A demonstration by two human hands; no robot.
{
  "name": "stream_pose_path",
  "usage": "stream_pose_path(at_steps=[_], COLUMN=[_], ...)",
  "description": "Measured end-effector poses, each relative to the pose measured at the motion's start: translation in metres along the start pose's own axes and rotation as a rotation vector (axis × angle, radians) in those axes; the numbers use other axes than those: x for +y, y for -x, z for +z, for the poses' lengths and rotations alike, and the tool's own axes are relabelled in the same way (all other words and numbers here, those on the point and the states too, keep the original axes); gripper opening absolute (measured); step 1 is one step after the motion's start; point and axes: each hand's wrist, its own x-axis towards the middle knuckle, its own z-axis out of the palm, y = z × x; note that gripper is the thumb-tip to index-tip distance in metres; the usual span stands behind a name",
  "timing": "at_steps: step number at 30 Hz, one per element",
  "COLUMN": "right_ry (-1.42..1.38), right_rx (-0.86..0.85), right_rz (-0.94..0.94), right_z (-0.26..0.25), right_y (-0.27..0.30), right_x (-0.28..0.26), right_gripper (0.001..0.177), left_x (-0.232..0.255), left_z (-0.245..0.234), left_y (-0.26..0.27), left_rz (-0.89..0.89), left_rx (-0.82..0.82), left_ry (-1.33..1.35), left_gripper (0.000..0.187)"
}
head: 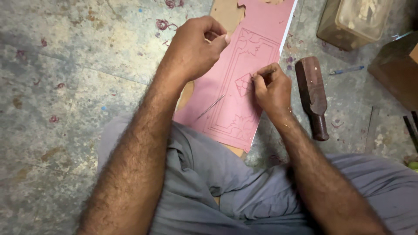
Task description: The person carves decorative patterns into a pink wood panel using a metal chisel and a wooden mallet. The person repeatedly strikes the chisel with the mallet to remove wood shavings and define the design.
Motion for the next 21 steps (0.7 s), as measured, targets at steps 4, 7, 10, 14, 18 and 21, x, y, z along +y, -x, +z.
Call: stream_pose_path(at_steps=[4, 7, 10, 14, 18, 21], right_ry=[-0.032, -0.099, 0.031, -0.079, 0.046, 0.107], right_rx=[0.062, 0.032, 0.018, 0.007, -0.030, -0.055], right_rz=[-0.050, -0.081, -0.100, -0.078, -0.091, -0.093], right_z=[0.006, 0.007, 0.000, 0.003, 0.002, -0.005], right_y=[0.001, 0.002, 0.002, 0.000, 0.004, 0.003], right_x=[0.000, 0.001, -0.001, -0.001, -0.001, -0.006], right_gripper=[0.011, 0.009, 0.009, 0.008, 0.008, 0.010], left_x=[-0.003, -0.006, -0.001, -0.002, -0.004, 0.002], left_z=[0.000, 0.001, 0.001, -0.001, 0.002, 0.001], left_y=[-0.001, -0.001, -0.001, -0.002, 0.000, 0.002], left_rz=[-0.017, 0.098, 0.030, 0.012, -0.043, 0.007], left_rx=[-0.004, 0.034, 0.011, 0.010, -0.013, 0.004], left_ry=[0.011, -0.024, 0.009, 0.003, 0.050, -0.004], left_gripper=[0.026, 0.026, 0.026, 0.026, 0.025, 0.027])
